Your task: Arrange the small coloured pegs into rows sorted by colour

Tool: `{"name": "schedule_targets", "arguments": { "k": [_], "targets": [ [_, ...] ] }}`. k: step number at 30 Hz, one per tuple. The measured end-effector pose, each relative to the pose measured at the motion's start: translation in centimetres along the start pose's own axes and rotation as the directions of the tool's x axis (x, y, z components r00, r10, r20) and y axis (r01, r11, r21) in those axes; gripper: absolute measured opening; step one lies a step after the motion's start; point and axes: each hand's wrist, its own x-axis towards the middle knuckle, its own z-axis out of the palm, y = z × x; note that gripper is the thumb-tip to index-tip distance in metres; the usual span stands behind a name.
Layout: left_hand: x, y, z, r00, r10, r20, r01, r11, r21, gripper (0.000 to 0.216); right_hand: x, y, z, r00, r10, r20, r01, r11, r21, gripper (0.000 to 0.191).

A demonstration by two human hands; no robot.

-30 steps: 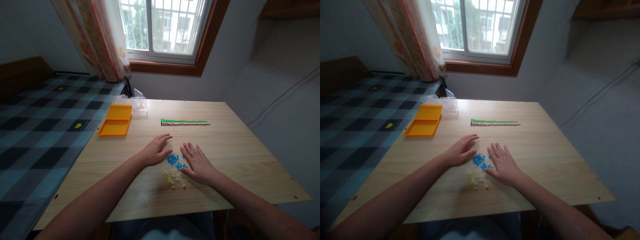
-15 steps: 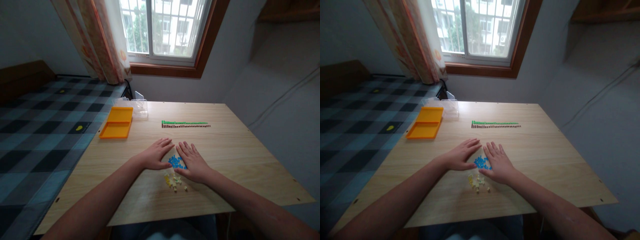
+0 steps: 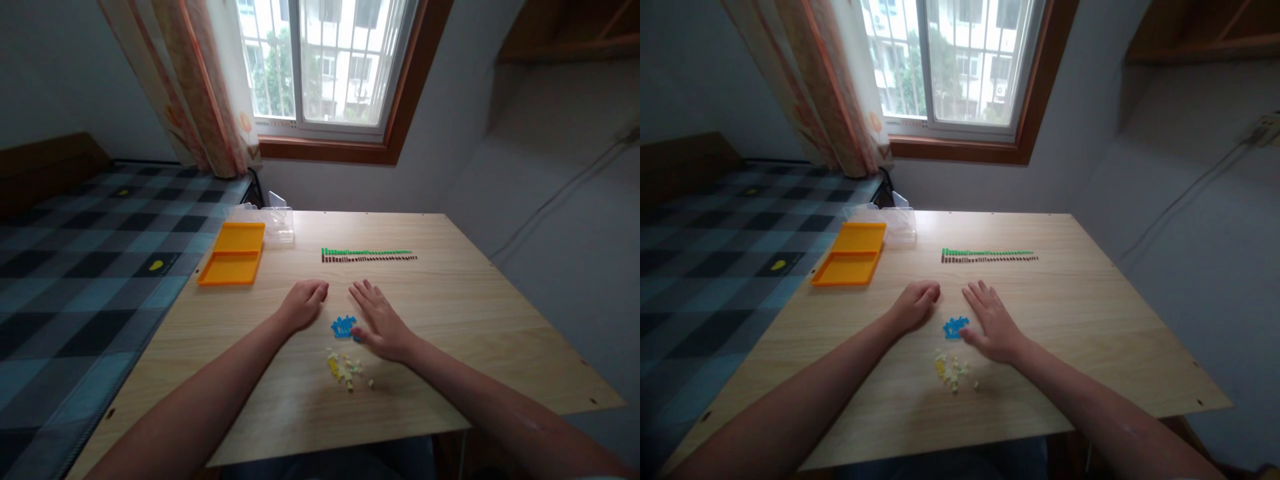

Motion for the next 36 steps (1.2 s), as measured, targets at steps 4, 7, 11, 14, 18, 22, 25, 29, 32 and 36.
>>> {"name": "schedule_targets", "arguments": {
  "k": [4, 7, 11, 14, 18, 22, 25, 29, 32, 36],
  "targets": [
    [0.5, 0.3, 0.6, 0.992, -0.124, -0.021, 0.125, 0.987, 0.105, 0.047, 1.1, 0.7, -0.7, 0.99, 0.024, -0.142, -0.005, 0.992, 0.129, 0.055],
    [1.1, 0.8, 1.1, 0.984, -0.174, -0.029, 0.176, 0.968, 0.18, 0.047, 3.0, 0.9, -0.8, 0.972, 0.042, -0.229, 0.0, 0.984, 0.18, 0.037],
    [1.7, 0.9, 1.3, 0.982, -0.186, -0.024, 0.186, 0.96, 0.209, 0.043, 5.7, 1.5, -0.2, 0.955, 0.172, -0.24, -0.092, 0.945, 0.314, 0.024],
    [1.8, 0.5, 0.8, 0.986, -0.164, -0.003, 0.162, 0.969, 0.189, 0.043, 6.6, 2.2, 0.5, 0.939, 0.275, -0.205, -0.159, 0.878, 0.451, 0.024],
    [1.3, -0.2, -0.3, 0.991, -0.052, 0.125, 0.058, 0.997, -0.048, 0.04, 6.4, 3.0, 0.8, 0.947, 0.27, -0.175, -0.142, 0.838, 0.527, 0.022],
    [0.9, -0.2, -1.2, 0.959, 0.026, 0.282, 0.029, 0.982, -0.189, 0.038, 5.7, 3.4, 0.4, 0.98, 0.172, -0.097, -0.081, 0.796, 0.6, 0.022],
    [0.6, 0.2, -1.6, 0.919, 0.036, 0.393, 0.074, 0.962, -0.261, 0.032, 5.4, 3.1, -0.2, 0.999, 0.028, -0.046, 0.005, 0.802, 0.598, 0.018],
    [0.4, 0.6, -1.9, 0.879, 0.065, 0.473, 0.093, 0.948, -0.304, 0.026, 5.0, 2.4, -0.9, 0.997, -0.08, -0.008, 0.07, 0.819, 0.569, 0.013],
    [0.4, 0.4, -1.9, 0.877, 0.074, 0.474, 0.093, 0.943, -0.32, 0.026, 4.8, 2.0, -1.1, 0.997, -0.081, 0.0, 0.067, 0.816, 0.574, 0.018],
    [0.4, 0.0, -1.9, 0.879, 0.102, 0.465, 0.049, 0.952, -0.302, 0.028, 4.4, 1.7, -1.0, 0.999, -0.051, -0.001, 0.042, 0.806, 0.591, 0.023]
  ]
}}
